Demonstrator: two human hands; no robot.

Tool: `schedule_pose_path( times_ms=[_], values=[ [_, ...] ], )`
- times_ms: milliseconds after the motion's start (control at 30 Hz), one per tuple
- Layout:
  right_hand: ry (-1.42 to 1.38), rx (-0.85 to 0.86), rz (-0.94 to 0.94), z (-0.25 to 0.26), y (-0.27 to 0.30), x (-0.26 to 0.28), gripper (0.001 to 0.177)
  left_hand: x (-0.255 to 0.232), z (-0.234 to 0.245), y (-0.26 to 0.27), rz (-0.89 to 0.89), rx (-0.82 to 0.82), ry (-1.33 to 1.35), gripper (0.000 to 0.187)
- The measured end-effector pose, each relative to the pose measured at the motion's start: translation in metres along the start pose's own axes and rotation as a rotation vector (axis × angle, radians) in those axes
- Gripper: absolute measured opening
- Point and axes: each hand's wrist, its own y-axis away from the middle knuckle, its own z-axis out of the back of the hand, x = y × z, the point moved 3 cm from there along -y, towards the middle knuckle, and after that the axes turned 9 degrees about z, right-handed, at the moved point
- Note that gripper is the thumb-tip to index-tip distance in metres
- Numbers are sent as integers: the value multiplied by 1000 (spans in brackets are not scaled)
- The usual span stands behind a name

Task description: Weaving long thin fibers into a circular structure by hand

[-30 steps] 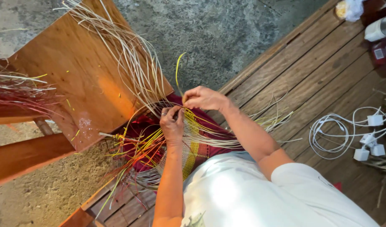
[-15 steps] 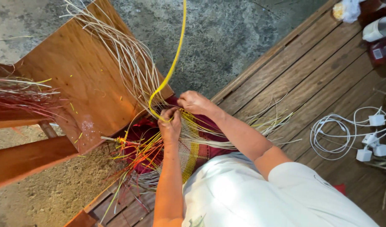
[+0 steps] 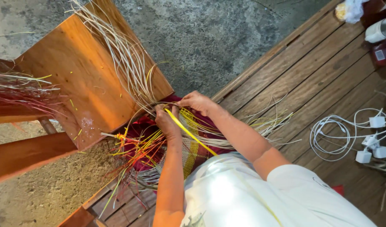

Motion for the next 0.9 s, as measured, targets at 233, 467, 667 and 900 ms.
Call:
schedule_pose_path(
  times_ms=[233,467,667,900],
  values=[
    [-945,-37,-97,28,-9,18,9,-6,13,20,-90,46,169,47],
    [-1338,-216,333,155,-94,-7,11,-17,29,24,-306,111,206,45],
    [-935,-426,875,151,25,150,8,-44,51,37,-427,150,287,15],
    [75,284,1188,-102,102,131,11,-104,102,63,-141,54,-869,17]
  ],
)
